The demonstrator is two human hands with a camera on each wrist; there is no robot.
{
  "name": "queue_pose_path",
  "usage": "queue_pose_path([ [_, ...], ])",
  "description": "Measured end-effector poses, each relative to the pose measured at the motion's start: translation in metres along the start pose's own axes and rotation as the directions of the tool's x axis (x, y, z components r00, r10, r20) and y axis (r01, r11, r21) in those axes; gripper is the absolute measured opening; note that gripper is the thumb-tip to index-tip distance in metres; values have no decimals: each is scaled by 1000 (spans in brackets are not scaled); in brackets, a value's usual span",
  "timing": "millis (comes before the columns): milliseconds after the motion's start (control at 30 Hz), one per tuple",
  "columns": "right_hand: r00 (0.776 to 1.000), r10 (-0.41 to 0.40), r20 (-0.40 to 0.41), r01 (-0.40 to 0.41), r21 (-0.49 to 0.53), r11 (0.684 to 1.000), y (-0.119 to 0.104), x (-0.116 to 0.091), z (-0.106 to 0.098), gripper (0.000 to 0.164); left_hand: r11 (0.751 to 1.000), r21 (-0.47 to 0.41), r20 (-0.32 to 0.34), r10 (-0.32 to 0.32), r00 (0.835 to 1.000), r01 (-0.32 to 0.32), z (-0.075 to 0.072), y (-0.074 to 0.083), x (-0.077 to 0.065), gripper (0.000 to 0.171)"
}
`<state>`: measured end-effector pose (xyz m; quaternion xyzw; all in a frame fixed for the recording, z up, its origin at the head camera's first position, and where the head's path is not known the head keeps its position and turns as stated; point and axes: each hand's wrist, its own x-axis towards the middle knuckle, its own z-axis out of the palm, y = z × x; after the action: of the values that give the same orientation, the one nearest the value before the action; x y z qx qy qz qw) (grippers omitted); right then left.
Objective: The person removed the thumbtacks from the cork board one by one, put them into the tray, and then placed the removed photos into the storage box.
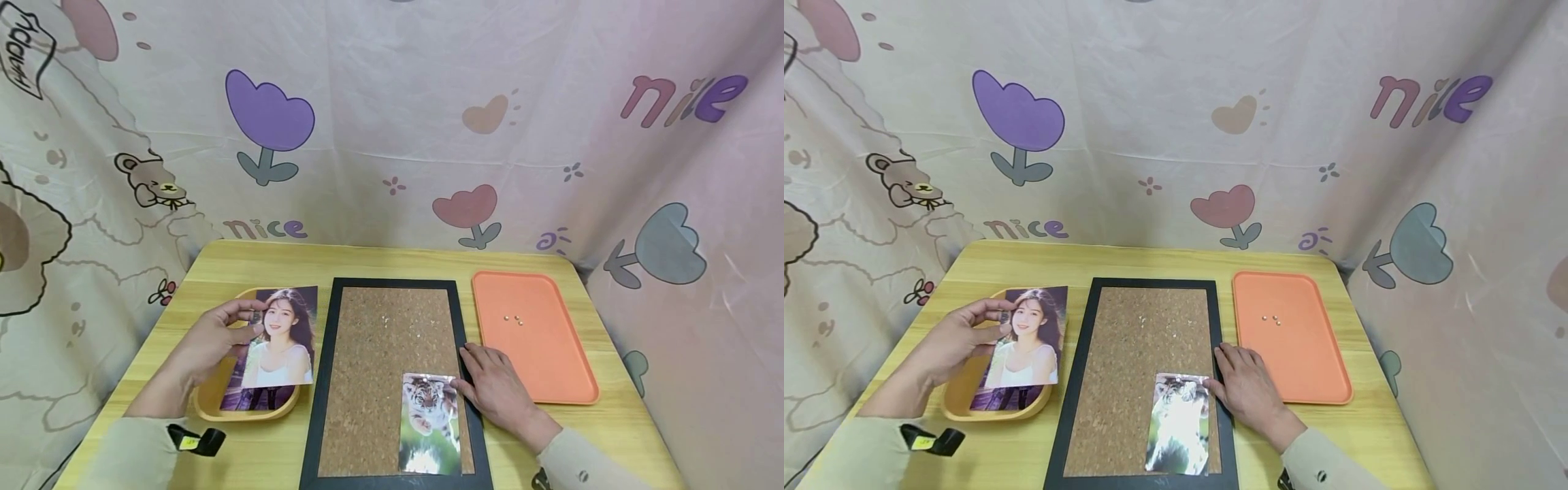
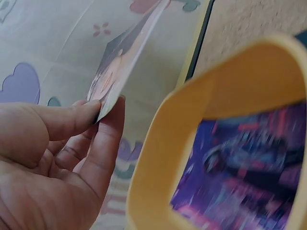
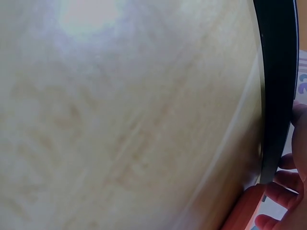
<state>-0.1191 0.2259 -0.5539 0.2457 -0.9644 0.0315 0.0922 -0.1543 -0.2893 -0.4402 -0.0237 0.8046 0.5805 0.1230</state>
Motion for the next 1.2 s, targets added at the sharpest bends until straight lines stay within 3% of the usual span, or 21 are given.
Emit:
queue_pose_path([
  [200,1000,12,7,-12,11,1000,-1,0,2,69,999,34,25,15,1000,-16,-33,-7,-2,30],
  [400,1000,18,2,-18,16,1000,-2,-1,2,68,996,83,39,-18,999,15,-47,-16,-5,31],
  [633,1000,19,2,-19,29,999,-3,-2,2,67,991,125,55,-62,997,55,-43,-24,-5,42],
  [1200,999,15,-43,-14,25,1000,-5,-3,4,64,980,168,70,-122,990,109,-25,-33,2,41],
])
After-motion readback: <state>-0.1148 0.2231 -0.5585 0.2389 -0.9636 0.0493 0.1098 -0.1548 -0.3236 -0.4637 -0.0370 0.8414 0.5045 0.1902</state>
